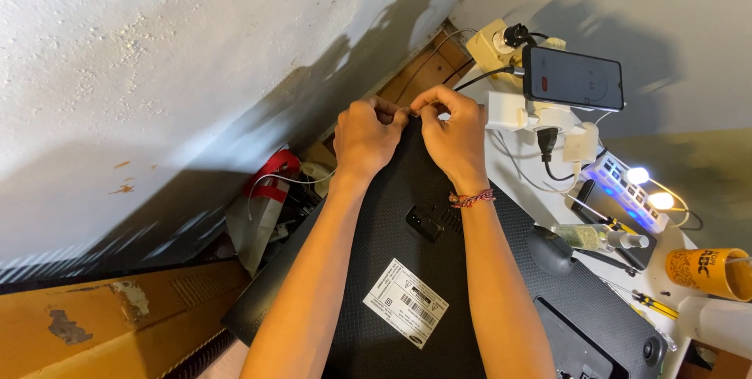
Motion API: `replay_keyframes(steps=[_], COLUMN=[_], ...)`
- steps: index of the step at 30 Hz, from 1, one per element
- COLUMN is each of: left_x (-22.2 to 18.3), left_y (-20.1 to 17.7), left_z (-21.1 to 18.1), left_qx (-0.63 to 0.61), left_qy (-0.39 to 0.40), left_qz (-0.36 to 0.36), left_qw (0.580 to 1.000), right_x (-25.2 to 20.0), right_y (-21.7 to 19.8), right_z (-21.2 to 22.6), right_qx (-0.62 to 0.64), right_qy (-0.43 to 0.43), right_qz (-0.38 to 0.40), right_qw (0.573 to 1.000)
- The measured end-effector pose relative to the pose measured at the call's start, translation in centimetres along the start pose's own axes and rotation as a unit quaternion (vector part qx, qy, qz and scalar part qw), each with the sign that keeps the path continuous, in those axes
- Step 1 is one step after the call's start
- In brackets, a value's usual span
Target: Aligning and screwing the back panel of a television onto its chassis during a repair process.
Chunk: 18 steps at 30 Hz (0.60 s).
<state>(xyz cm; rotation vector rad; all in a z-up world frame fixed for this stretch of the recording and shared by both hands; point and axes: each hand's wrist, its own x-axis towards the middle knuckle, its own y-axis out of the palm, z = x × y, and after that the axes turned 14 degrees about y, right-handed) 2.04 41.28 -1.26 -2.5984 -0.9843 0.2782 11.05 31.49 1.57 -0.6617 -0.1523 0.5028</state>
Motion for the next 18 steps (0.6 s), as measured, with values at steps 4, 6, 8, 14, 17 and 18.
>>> replay_keyframes(steps=[4,6,8,14,17,18], left_x=[0.4,0.4,0.3,-0.3,-0.4,-0.4], left_y=[0.2,0.2,0.0,-0.1,-0.4,-0.5], left_z=[0.2,0.2,0.1,-0.5,-1.1,-1.4], left_qx=[-0.011,-0.018,-0.024,-0.028,-0.01,-0.006], left_qy=[0.008,-0.019,-0.032,-0.003,0.004,0.001], left_qz=[0.01,0.003,-0.004,-0.008,0.001,0.005], left_qw=[1.0,1.0,0.999,1.0,1.0,1.0], right_x=[0.1,0.0,0.1,0.2,0.0,0.0], right_y=[0.2,0.2,0.2,0.2,0.3,0.2], right_z=[-0.1,-0.2,-0.3,-0.3,-0.1,-0.1], right_qx=[0.007,-0.006,-0.001,0.007,0.005,0.002], right_qy=[0.01,0.001,0.003,-0.003,0.0,-0.001], right_qz=[-0.001,-0.007,-0.005,-0.002,-0.004,-0.006], right_qw=[1.0,1.0,1.0,1.0,1.0,1.0])
